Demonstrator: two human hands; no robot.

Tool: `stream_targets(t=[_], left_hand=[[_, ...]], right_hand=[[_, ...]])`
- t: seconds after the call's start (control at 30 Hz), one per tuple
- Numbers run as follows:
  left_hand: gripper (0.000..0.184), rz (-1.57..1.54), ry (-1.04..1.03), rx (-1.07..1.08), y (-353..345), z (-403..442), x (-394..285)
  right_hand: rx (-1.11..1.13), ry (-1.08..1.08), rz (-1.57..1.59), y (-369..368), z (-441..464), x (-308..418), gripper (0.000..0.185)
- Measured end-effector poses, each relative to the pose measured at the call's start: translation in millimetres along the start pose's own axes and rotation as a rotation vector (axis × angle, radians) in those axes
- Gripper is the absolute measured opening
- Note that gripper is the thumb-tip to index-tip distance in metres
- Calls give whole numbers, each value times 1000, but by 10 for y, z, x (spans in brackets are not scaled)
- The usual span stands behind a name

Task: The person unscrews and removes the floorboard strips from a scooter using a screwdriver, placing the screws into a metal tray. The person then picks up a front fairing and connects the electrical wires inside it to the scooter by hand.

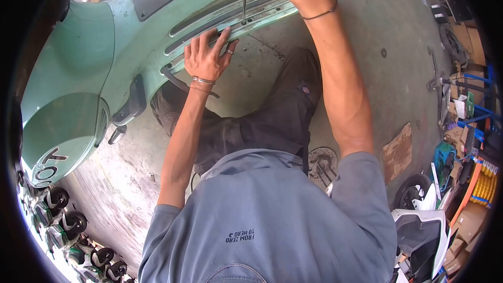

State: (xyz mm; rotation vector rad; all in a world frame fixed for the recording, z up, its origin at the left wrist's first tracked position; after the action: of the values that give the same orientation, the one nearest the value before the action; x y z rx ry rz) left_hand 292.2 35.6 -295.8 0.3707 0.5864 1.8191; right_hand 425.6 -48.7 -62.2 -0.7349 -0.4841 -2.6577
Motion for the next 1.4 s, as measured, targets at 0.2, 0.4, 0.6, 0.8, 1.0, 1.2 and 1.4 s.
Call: stream_targets(t=[0.2,0.4,0.6,0.8,1.0,1.2,1.4], left_hand=[[40,-1,-12,-2,-8,-15,8],[42,-9,-15,-14,-1,-12,1],[41,-7,-24,-1,-16,-22,11],[42,3,-34,-33,-8,-7,-2],[42,38,-46,-37,-41,-20,8],[41,11,-42,-42,-15,-15,-33],[43,20,-35,-27,-28,-36,7]], right_hand=[[80,-308,464,-90,-79,-258,42],[-118,-117,-10,-21,-18,-79,37],[-12,-22,337,-115,116,-237,19],[488,-278,1038,-466,209,-518,26],[459,-66,1280,-367,88,-503,27],[-687,-105,-16,87,-46,-398,24],[93,-49,897,-470,333,-351,32]])
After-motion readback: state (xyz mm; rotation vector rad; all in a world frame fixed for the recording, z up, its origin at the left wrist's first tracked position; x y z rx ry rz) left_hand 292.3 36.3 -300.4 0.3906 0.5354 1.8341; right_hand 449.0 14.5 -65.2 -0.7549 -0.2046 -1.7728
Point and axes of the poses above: each hand's wrist, its own z-axis towards the middle knuckle, its own y-axis out of the back of the hand, x = y × z, the point moved 9 cm from there along z, towards the middle knuckle, and after that the axes turned 11 degrees about -x, right-handed, at the moved point
